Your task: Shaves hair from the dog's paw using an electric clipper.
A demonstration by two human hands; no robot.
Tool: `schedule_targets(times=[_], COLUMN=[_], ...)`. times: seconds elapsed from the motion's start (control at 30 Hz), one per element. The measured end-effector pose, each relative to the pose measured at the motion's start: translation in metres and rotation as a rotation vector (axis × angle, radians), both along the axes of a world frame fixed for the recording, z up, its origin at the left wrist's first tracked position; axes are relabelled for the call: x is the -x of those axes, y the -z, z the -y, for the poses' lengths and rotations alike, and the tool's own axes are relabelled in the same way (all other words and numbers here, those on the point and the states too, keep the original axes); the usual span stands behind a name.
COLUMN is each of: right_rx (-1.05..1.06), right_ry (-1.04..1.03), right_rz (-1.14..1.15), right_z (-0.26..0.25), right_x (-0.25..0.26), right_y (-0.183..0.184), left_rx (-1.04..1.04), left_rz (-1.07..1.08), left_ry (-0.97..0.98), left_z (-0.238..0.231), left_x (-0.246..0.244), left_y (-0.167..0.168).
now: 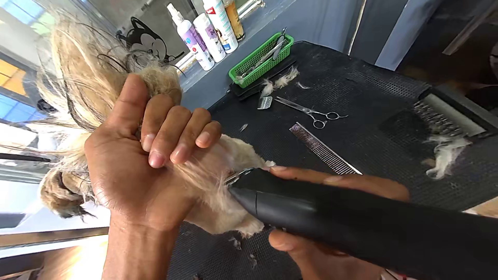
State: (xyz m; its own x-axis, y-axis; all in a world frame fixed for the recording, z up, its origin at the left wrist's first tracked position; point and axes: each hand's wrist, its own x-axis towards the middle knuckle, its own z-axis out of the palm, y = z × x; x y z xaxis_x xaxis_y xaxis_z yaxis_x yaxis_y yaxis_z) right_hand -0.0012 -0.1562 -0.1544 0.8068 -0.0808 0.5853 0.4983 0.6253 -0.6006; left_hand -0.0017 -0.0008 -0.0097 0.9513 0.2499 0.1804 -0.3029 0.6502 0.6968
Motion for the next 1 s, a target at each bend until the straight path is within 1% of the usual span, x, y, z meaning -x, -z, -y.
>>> schedule_targets(times=[0.13, 0.27, 0.4, 0.53, 0.6, 0.7, 0.73, 0.8, 0.9, 1.0], right_rx=[-0.021, -0.049, -0.051, -0.050, -0.058, -0.135, -0.143, -0.143, -0.127, -0.111], right_ry=[0.007, -0.079, -0.093, -0.168, -0.301, -0.620, -0.666, -0.628, -0.493, -0.350], right_rz=[-0.051, -0.011, -0.057, -0.047, -0.057, -0.071, -0.087, -0.111, -0.095, -0.092], right_z=[-0.002, -0.003, -0.001, 0.002, 0.008, 0.021, 0.025, 0.031, 0.035, 0.035], right_x=[0.002, -0.001, -0.003, -0.009, -0.016, -0.031, -0.036, -0.042, -0.048, -0.041], right_y=[-0.002, -0.004, -0.008, -0.008, -0.005, 0.009, 0.014, 0.021, 0.021, 0.017], left_rx=[0.004, -0.011, -0.005, 0.000, 0.003, -0.004, -0.005, -0.006, -0.006, 0.005], left_rz=[-0.004, -0.006, -0.003, -0.003, -0.006, -0.008, -0.002, -0.008, -0.021, -0.023], left_ry=[0.003, 0.005, 0.012, 0.011, 0.014, 0.017, 0.016, 0.011, 0.016, 0.023], left_z=[0.000, -0.001, -0.001, -0.002, -0.002, -0.003, -0.003, -0.003, -0.003, -0.003], left_x=[0.000, 0.000, 0.001, 0.002, 0.002, 0.003, 0.003, 0.003, 0.002, 0.001], left_y=[0.000, 0.000, 0.000, 0.000, 0.000, -0.001, -0.001, -0.002, -0.002, -0.002])
